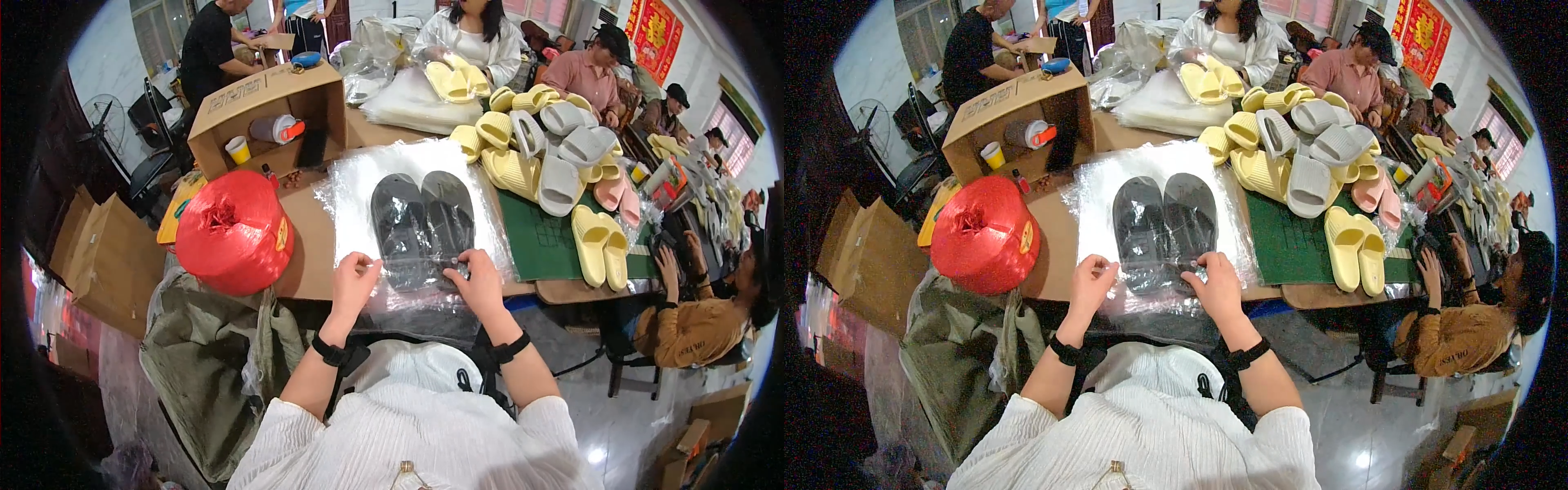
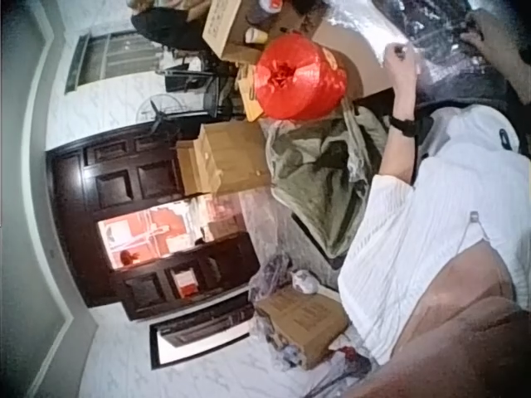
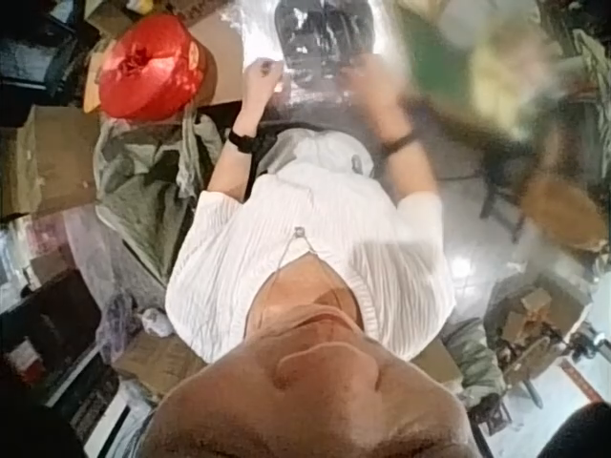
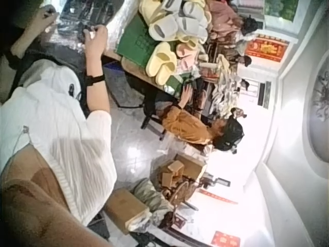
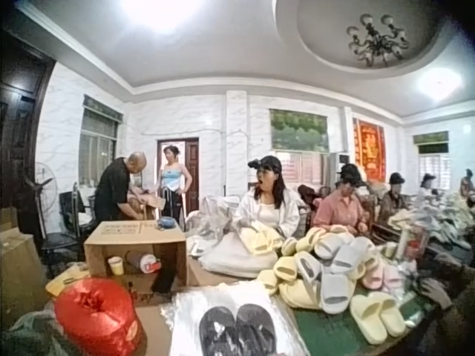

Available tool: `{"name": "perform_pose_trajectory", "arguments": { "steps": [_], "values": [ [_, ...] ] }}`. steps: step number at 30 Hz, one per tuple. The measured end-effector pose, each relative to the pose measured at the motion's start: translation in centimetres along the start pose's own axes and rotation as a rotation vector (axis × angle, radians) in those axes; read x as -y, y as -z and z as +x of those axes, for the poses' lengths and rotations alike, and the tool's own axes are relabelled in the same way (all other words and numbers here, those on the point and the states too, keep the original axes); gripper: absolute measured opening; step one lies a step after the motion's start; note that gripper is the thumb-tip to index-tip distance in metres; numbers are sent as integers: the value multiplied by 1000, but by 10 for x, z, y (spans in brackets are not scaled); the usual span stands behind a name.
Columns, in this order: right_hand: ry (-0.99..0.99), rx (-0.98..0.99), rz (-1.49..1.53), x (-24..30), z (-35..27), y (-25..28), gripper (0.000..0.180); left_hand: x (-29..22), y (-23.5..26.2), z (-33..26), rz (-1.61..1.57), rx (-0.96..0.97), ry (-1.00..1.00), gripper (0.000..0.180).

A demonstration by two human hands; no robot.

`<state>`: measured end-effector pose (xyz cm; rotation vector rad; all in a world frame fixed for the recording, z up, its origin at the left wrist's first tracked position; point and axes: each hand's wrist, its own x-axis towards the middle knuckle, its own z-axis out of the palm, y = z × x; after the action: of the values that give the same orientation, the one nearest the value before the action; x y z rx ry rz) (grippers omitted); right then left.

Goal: Packing pairs of sandals into clear plastic bags in a shoe factory.

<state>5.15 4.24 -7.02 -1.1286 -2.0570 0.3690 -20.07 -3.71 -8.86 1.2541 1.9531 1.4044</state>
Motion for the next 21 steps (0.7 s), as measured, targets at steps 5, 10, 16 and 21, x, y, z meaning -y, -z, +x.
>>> {"name": "perform_pose_trajectory", "arguments": {
  "steps": [5,10,16,21],
  "values": [
    [-66,58,-5,-2,1,-3,37,-13,3,16,1,78,57,71],
    [-118,71,4,-1,-3,-4,41,-31,-2,27,-227,336,197,57],
    [-190,-46,41,-6,-10,2,75,-43,-23,11,-549,346,209,40],
    [-85,-214,-74,-9,-17,24,98,-63,-16,-16,-915,341,218,45]
  ]
}}
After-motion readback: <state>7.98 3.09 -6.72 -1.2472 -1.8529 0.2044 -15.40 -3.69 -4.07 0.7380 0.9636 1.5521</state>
